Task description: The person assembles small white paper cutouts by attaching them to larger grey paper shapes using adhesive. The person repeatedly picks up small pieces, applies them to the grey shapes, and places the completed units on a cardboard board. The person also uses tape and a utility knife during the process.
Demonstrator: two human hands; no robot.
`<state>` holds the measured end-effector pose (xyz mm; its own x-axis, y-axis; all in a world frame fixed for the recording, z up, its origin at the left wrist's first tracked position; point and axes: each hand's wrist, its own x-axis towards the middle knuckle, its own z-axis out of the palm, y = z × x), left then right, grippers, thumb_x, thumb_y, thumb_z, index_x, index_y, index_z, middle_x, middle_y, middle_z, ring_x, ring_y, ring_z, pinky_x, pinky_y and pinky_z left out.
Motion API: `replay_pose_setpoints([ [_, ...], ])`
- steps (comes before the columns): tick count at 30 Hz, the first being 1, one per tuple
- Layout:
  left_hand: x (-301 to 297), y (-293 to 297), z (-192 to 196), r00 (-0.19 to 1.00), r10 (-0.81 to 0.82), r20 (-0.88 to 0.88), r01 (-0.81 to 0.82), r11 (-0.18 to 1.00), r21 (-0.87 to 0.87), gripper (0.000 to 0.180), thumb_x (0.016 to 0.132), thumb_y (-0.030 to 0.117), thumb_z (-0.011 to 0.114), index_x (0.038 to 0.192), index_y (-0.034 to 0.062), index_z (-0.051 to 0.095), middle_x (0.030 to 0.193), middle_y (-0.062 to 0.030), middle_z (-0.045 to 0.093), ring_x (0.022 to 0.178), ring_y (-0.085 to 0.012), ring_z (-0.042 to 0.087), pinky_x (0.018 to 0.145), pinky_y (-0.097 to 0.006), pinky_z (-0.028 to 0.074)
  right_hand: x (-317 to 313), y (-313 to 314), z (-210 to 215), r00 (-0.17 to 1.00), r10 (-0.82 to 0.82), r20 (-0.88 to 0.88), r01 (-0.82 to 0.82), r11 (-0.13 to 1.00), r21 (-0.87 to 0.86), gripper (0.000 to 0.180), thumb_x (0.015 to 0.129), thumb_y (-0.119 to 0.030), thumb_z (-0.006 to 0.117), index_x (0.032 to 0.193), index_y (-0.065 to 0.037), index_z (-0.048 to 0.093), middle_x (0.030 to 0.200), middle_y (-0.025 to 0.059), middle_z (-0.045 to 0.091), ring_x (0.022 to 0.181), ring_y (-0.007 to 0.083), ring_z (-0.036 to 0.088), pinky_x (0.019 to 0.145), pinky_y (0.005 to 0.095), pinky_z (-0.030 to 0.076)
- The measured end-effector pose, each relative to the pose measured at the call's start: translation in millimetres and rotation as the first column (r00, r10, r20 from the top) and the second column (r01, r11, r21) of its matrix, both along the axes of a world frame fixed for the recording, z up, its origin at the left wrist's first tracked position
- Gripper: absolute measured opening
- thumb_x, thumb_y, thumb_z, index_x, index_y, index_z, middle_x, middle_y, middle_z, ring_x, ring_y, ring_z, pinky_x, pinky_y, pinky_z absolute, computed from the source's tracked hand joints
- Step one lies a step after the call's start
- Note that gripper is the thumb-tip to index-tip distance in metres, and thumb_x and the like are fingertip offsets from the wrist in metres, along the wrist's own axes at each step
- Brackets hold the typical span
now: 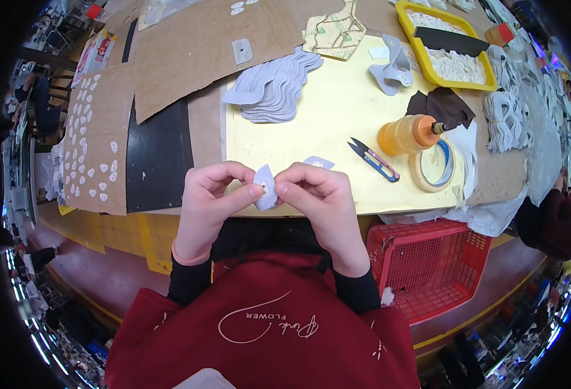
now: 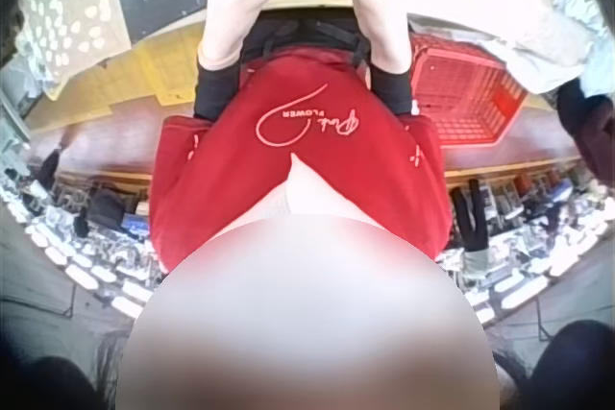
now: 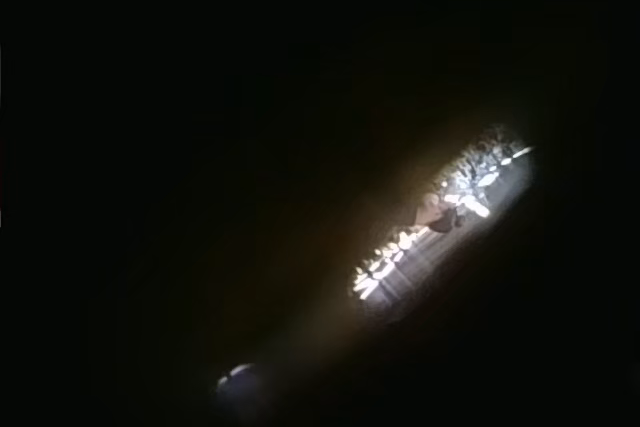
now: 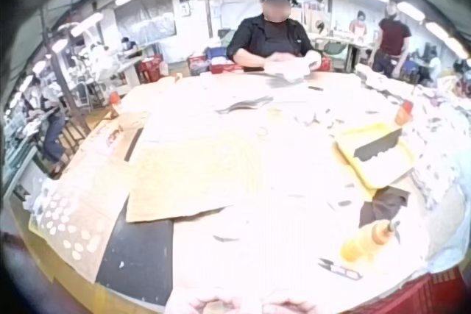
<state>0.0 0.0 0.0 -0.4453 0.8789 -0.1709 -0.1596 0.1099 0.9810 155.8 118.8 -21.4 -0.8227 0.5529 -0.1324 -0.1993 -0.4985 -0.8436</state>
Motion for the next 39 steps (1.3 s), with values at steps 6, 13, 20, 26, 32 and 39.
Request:
replay_pose_setpoints([
  [6, -1, -1, 5, 0.998, -0.045, -0.048, 0.043, 0.998, -0.043, 0.01, 0.087, 0.005, 0.078, 0.091, -0.0035, 0.075, 0.083, -0.0019, 0.071, 0.079, -0.0067, 0.061, 0.072, -0.024, 0.051, 2, 2, 7, 0.995, 0.051, 0.089, -0.054, 0.998, 0.028, 0.008, 0.096, 0.0, 0.067, 0.096, 0.006, 0.072, 0.088, 0.0051, 0.07, 0.084, 0.0095, 0.066, 0.076, 0.0239, 0.054],
  [13, 0, -4, 4, 0.985, -0.062, -0.16, 0.054, 0.997, -0.057, 0.011, 0.087, 0.005, 0.078, 0.093, -0.0037, 0.075, 0.085, -0.0037, 0.072, 0.082, -0.0087, 0.064, 0.076, -0.026, 0.053, 1, 0, 15, 0.955, -0.012, 0.296, -0.092, 0.938, 0.336, 0.006, 0.095, 0.002, 0.068, 0.093, 0.006, 0.072, 0.085, 0.0023, 0.067, 0.078, 0.0065, 0.062, 0.071, 0.0222, 0.05],
  [20, 1, -3, 8, 0.993, -0.076, 0.087, 0.081, 0.995, -0.061, 0.01, 0.087, 0.006, 0.079, 0.093, -0.0022, 0.075, 0.084, -0.001, 0.072, 0.08, -0.0075, 0.061, 0.077, -0.024, 0.05, 3, 7, 19, 0.976, 0.144, 0.162, -0.157, 0.985, 0.071, 0.008, 0.094, -0.001, 0.065, 0.096, 0.005, 0.07, 0.081, 0.0045, 0.065, 0.073, 0.0084, 0.059, 0.067, 0.0239, 0.048],
  [26, -9, 0, 16, 0.97, -0.189, 0.15, 0.21, 0.968, -0.138, 0.008, 0.084, -0.003, 0.078, 0.091, -0.0028, 0.074, 0.087, -0.0055, 0.074, 0.082, -0.0084, 0.066, 0.077, -0.022, 0.051, 11, 14, 21, 0.936, 0.285, 0.208, -0.338, 0.894, 0.295, 0.01, 0.095, -0.002, 0.059, 0.091, 0.004, 0.066, 0.077, 0.0032, 0.062, 0.071, 0.0083, 0.055, 0.064, 0.0249, 0.044],
  [32, -9, 1, 16, 0.96, -0.265, 0.093, 0.277, 0.95, -0.147, 0.01, 0.082, -0.006, 0.078, 0.09, -0.0024, 0.074, 0.086, -0.0045, 0.074, 0.082, -0.0071, 0.066, 0.076, -0.022, 0.05, 9, 12, 12, 0.953, 0.242, 0.182, -0.289, 0.906, 0.309, 0.013, 0.09, -0.001, 0.06, 0.078, 0.002, 0.056, 0.067, -0.0027, 0.047, 0.063, 0.0059, 0.039, 0.056, 0.0255, 0.032],
  [39, -6, 1, 10, 0.957, -0.26, 0.127, 0.279, 0.946, -0.167, 0.009, 0.081, -0.005, 0.079, 0.089, -0.0021, 0.075, 0.086, -0.004, 0.074, 0.082, -0.0073, 0.065, 0.077, -0.022, 0.05, 12, 9, 7, 0.957, 0.223, 0.187, -0.267, 0.928, 0.261, 0.011, 0.085, 0.0, 0.061, 0.075, 0.002, 0.058, 0.065, -0.0053, 0.044, 0.061, 0.0014, 0.035, 0.054, 0.0232, 0.027],
])
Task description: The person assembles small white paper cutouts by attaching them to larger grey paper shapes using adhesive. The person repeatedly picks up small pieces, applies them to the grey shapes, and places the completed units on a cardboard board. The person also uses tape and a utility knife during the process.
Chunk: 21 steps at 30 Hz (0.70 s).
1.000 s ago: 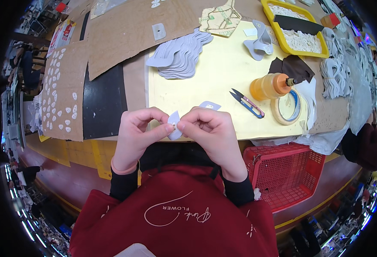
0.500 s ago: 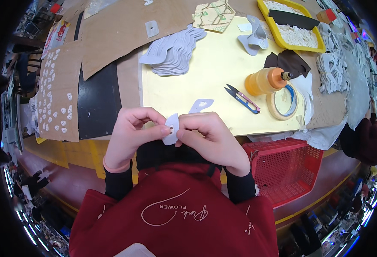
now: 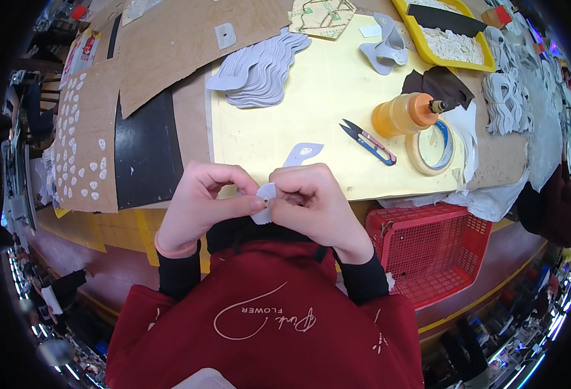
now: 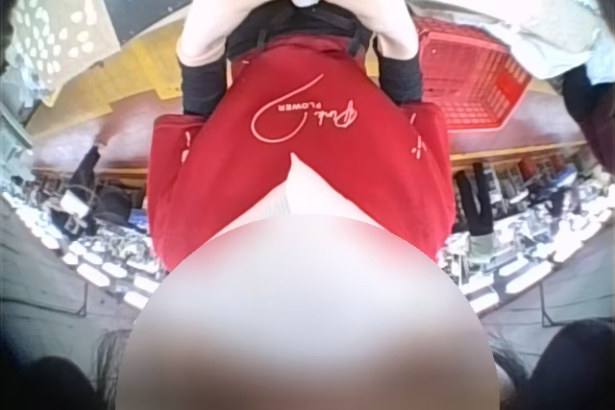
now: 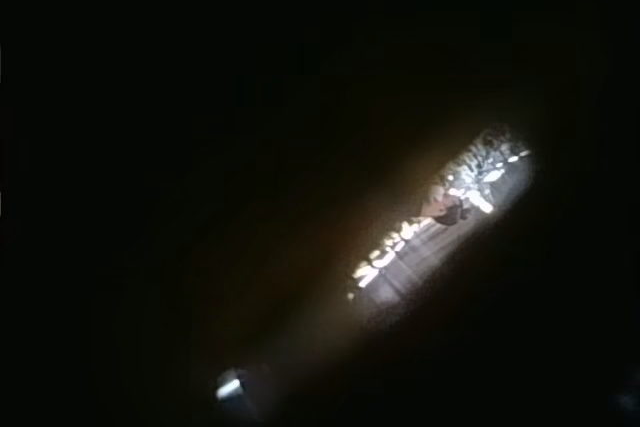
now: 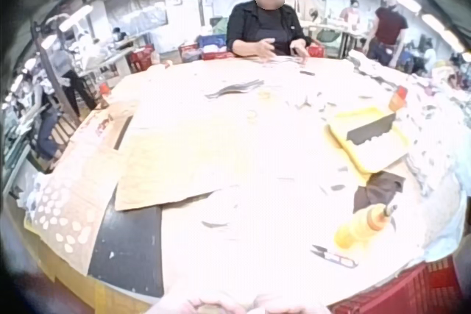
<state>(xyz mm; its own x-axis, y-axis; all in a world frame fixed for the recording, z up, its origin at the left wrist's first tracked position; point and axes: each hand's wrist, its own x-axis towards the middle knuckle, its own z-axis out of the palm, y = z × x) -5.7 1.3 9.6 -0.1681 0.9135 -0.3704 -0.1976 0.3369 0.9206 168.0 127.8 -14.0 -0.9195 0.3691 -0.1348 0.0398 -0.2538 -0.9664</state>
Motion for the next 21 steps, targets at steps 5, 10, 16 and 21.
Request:
replay_pose_setpoints([
  [5, 2, 2, -4, 0.999, 0.038, 0.03, -0.037, 0.999, -0.002, 0.009, 0.082, -0.004, 0.079, 0.09, -0.0016, 0.075, 0.087, -0.0035, 0.074, 0.084, -0.0073, 0.065, 0.079, -0.023, 0.049, 1, -6, -9, 0.997, -0.061, 0.05, 0.07, 0.98, -0.187, 0.014, 0.09, -0.001, 0.06, 0.076, 0.002, 0.061, 0.066, -0.0046, 0.048, 0.063, 0.0014, 0.038, 0.055, 0.0228, 0.028],
  [10, 1, 2, -2, 0.999, 0.029, 0.04, -0.029, 1.0, 0.0, 0.008, 0.083, -0.003, 0.078, 0.091, -0.0015, 0.075, 0.087, -0.0032, 0.074, 0.083, -0.0072, 0.065, 0.078, -0.023, 0.05, 1, -2, -14, 0.996, -0.052, -0.074, 0.042, 0.989, -0.142, 0.014, 0.092, -0.001, 0.059, 0.079, 0.002, 0.063, 0.07, -0.0032, 0.052, 0.065, 0.003, 0.041, 0.058, 0.0225, 0.03],
  [16, 0, 2, -1, 0.999, 0.02, 0.035, -0.02, 1.0, -0.023, 0.007, 0.084, -0.003, 0.078, 0.09, -0.0015, 0.074, 0.087, -0.0032, 0.074, 0.083, -0.0069, 0.065, 0.078, -0.022, 0.05, 1, -2, -12, 0.996, -0.066, -0.062, 0.06, 0.995, -0.085, 0.015, 0.09, 0.0, 0.06, 0.075, 0.002, 0.058, 0.069, -0.003, 0.05, 0.063, 0.004, 0.04, 0.056, 0.0236, 0.03],
  [21, 2, 2, -5, 0.999, 0.036, 0.001, -0.036, 0.999, -0.017, 0.006, 0.085, -0.001, 0.077, 0.09, -0.0018, 0.074, 0.086, -0.0029, 0.073, 0.082, -0.0071, 0.065, 0.077, -0.022, 0.049, 0, -4, -11, 0.995, -0.097, 0.0, 0.096, 0.987, 0.13, 0.015, 0.086, 0.001, 0.061, 0.072, 0.001, 0.055, 0.067, -0.0017, 0.048, 0.061, 0.0043, 0.039, 0.055, 0.0242, 0.03],
])
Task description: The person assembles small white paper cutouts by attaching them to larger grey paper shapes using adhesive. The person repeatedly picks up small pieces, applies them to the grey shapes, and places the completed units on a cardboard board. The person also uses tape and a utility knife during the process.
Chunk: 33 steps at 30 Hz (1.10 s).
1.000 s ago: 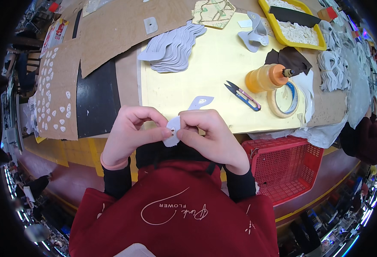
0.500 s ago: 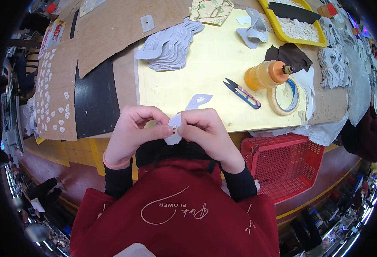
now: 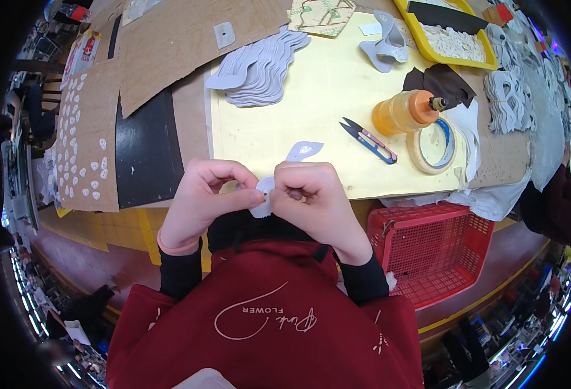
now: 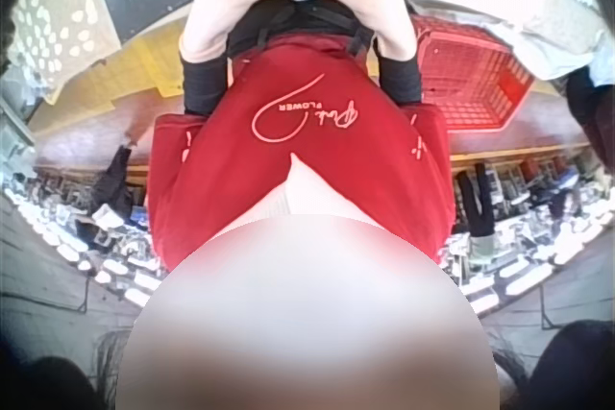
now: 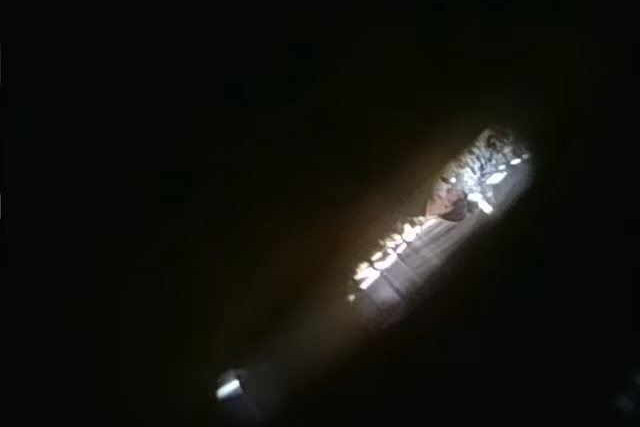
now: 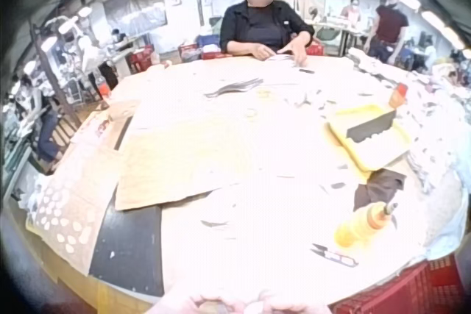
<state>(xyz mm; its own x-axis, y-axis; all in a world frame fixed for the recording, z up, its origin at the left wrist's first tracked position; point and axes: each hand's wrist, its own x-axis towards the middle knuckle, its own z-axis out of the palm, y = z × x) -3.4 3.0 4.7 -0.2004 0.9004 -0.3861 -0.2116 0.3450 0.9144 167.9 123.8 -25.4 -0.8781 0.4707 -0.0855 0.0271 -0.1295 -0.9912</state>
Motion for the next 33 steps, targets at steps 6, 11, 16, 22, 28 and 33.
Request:
replay_pose_setpoints([
  [6, 4, 4, -6, 0.986, 0.109, 0.124, -0.103, 0.993, -0.053, 0.012, 0.092, 0.004, 0.073, 0.101, -0.004, 0.074, 0.092, -0.005, 0.073, 0.085, -0.0092, 0.066, 0.079, -0.024, 0.051, -3, 2, -3, 0.991, -0.092, 0.093, 0.088, 0.995, 0.045, 0.012, 0.091, -0.001, 0.064, 0.08, 0.002, 0.062, 0.072, -0.0013, 0.056, 0.065, 0.0046, 0.047, 0.06, 0.0224, 0.038],
  [11, 2, 5, -7, 0.985, 0.147, 0.088, -0.148, 0.989, -0.001, 0.016, 0.094, 0.006, 0.071, 0.105, -0.0044, 0.074, 0.094, -0.0059, 0.074, 0.086, -0.0097, 0.067, 0.08, -0.025, 0.052, -4, 3, -6, 0.988, -0.148, 0.03, 0.151, 0.974, -0.168, 0.011, 0.099, -0.005, 0.064, 0.095, 0.004, 0.069, 0.083, -0.0006, 0.064, 0.076, 0.0063, 0.058, 0.071, 0.0215, 0.047],
  [16, -1, 4, -8, 0.985, 0.162, 0.062, -0.162, 0.987, -0.001, 0.015, 0.093, 0.007, 0.072, 0.103, -0.0036, 0.075, 0.094, -0.0062, 0.074, 0.086, -0.0093, 0.066, 0.079, -0.024, 0.051, -3, 1, -5, 0.972, -0.235, 0.027, 0.235, 0.95, -0.204, 0.012, 0.097, -0.007, 0.065, 0.097, 0.004, 0.07, 0.085, 0.0012, 0.065, 0.078, 0.0074, 0.057, 0.072, 0.0222, 0.045],
  [22, 1, 4, -11, 0.984, 0.177, 0.025, -0.178, 0.984, 0.027, 0.014, 0.092, 0.007, 0.073, 0.101, -0.0034, 0.075, 0.093, -0.006, 0.074, 0.086, -0.0094, 0.066, 0.079, -0.024, 0.051, -4, -4, -4, 0.971, -0.238, -0.004, 0.228, 0.937, -0.264, 0.011, 0.098, -0.004, 0.066, 0.102, 0.005, 0.071, 0.089, 0.0017, 0.066, 0.082, 0.0069, 0.06, 0.075, 0.0223, 0.049],
  [28, 0, 4, -10, 0.991, 0.121, -0.054, -0.118, 0.992, 0.051, 0.011, 0.091, 0.005, 0.072, 0.098, -0.0033, 0.074, 0.092, -0.0044, 0.073, 0.087, -0.0084, 0.065, 0.079, -0.024, 0.05, -4, -5, -7, 0.972, -0.233, 0.023, 0.231, 0.94, -0.249, 0.006, 0.096, -0.002, 0.068, 0.098, 0.004, 0.07, 0.085, -0.0015, 0.065, 0.077, 0.0034, 0.057, 0.069, 0.0196, 0.045],
  [33, 1, 5, -9, 0.996, 0.08, -0.044, -0.078, 0.996, 0.048, 0.005, 0.09, 0.003, 0.071, 0.089, -0.0018, 0.069, 0.085, -0.0012, 0.069, 0.083, -0.0062, 0.061, 0.076, -0.023, 0.048, -5, -8, -8, 0.97, -0.227, 0.091, 0.238, 0.96, -0.146, 0.003, 0.091, 0.0, 0.07, 0.09, 0.002, 0.069, 0.078, -0.0046, 0.06, 0.068, 0.002, 0.047, 0.062, 0.0196, 0.039],
])
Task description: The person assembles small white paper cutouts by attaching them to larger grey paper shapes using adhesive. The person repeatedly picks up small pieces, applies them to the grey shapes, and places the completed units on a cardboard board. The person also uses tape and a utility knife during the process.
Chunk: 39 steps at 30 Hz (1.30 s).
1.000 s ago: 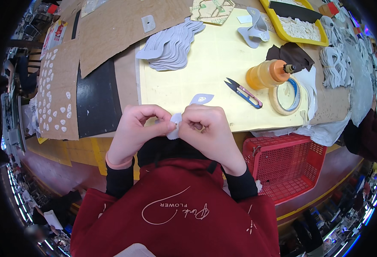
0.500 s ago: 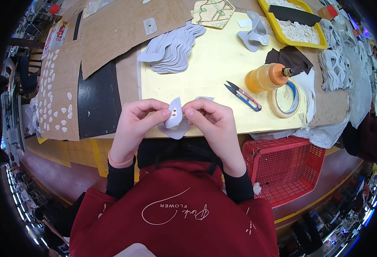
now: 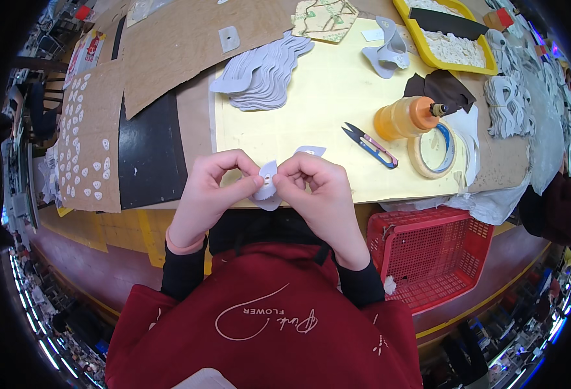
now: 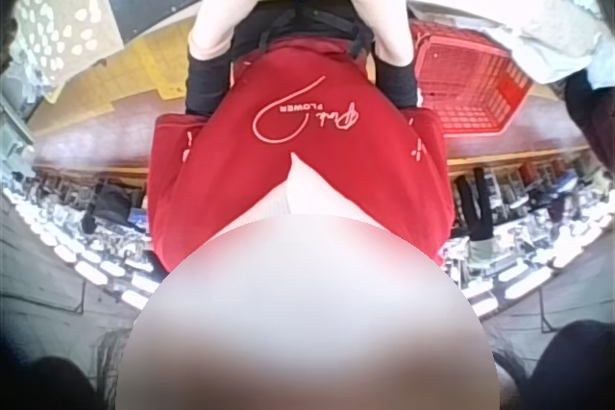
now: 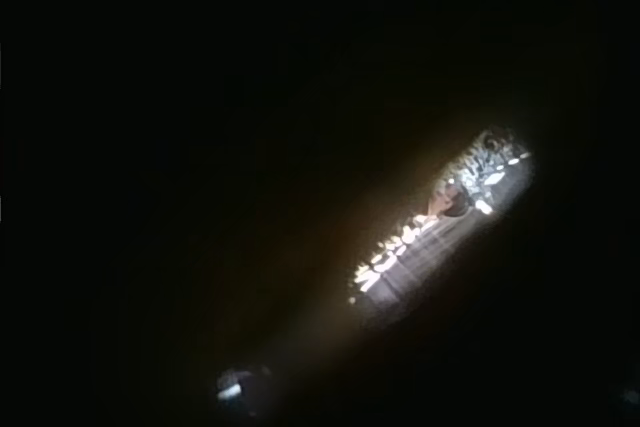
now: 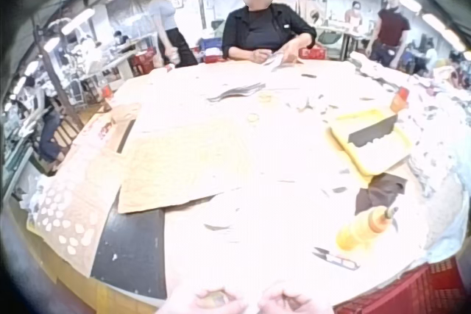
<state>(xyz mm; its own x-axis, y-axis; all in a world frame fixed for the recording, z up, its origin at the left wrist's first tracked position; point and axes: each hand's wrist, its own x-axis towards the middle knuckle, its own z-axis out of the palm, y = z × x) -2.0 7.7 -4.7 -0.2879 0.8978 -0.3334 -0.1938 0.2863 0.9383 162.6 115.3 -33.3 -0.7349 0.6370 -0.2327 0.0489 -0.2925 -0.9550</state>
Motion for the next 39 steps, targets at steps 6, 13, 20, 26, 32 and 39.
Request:
replay_pose_setpoints([
  [6, 3, 1, -9, 0.997, -0.004, -0.072, 0.003, 1.0, -0.01, 0.008, 0.089, 0.003, 0.069, 0.084, -0.0004, 0.065, 0.082, 0.0011, 0.065, 0.081, -0.0046, 0.058, 0.075, -0.022, 0.046, -2, -5, -1, 0.993, -0.006, 0.12, -0.013, 0.987, 0.162, 0.004, 0.089, 0.002, 0.07, 0.087, 0.002, 0.067, 0.077, -0.005, 0.059, 0.068, 0.0015, 0.048, 0.06, 0.0192, 0.039],
  [13, 0, -1, -8, 0.978, 0.032, 0.205, -0.034, 0.999, 0.005, 0.007, 0.094, 0.005, 0.069, 0.092, -0.0014, 0.067, 0.09, -0.001, 0.067, 0.084, -0.0066, 0.061, 0.076, -0.023, 0.049, 0, 6, 0, 0.999, 0.034, 0.036, -0.034, 0.999, 0.016, 0.003, 0.092, 0.002, 0.068, 0.088, 0.002, 0.067, 0.084, -0.0028, 0.062, 0.076, 0.0021, 0.055, 0.069, 0.0179, 0.043],
  [20, -13, -3, -6, 0.984, -0.109, 0.142, 0.098, 0.992, 0.084, 0.011, 0.097, 0.008, 0.065, 0.094, -0.003, 0.068, 0.09, -0.0028, 0.069, 0.084, -0.0079, 0.066, 0.075, -0.024, 0.057, -2, 5, 7, 0.998, 0.051, -0.021, -0.052, 0.998, -0.038, 0.004, 0.092, -0.001, 0.068, 0.09, 0.001, 0.07, 0.081, -0.0032, 0.064, 0.073, 0.0023, 0.053, 0.066, 0.0198, 0.043],
  [26, -9, -3, -7, 1.0, -0.021, 0.022, 0.018, 0.995, 0.095, 0.009, 0.095, 0.007, 0.066, 0.091, -0.0016, 0.066, 0.087, -0.0025, 0.067, 0.08, -0.0082, 0.063, 0.073, -0.025, 0.053, -4, -5, 10, 1.0, 0.02, -0.013, -0.021, 0.999, -0.033, 0.004, 0.092, -0.002, 0.069, 0.093, 0.001, 0.071, 0.082, -0.0013, 0.066, 0.075, 0.0041, 0.054, 0.069, 0.0217, 0.045],
  [32, -27, -3, -12, 0.883, -0.325, -0.339, 0.391, 0.908, 0.15, 0.006, 0.089, 0.003, 0.061, 0.089, -0.0024, 0.062, 0.078, -0.0051, 0.059, 0.076, -0.0129, 0.056, 0.072, -0.029, 0.048, 1, -3, 10, 0.978, 0.21, -0.014, -0.21, 0.978, 0.011, 0.003, 0.093, 0.004, 0.068, 0.096, 0.005, 0.067, 0.089, 0.0029, 0.066, 0.088, 0.0081, 0.061, 0.083, 0.0236, 0.049],
  [39, -16, 5, -14, 1.0, 0.026, -0.013, -0.022, 0.965, 0.26, 0.018, 0.095, 0.008, 0.049, 0.09, -0.0013, 0.064, 0.09, -0.0023, 0.061, 0.081, -0.0095, 0.055, 0.073, -0.026, 0.043, -18, -9, 2, 0.973, 0.153, -0.174, -0.086, 0.936, 0.342, 0.021, 0.091, -0.002, 0.071, 0.112, 0.001, 0.068, 0.112, 0.0066, 0.068, 0.102, 0.0164, 0.064, 0.09, 0.0285, 0.049],
])
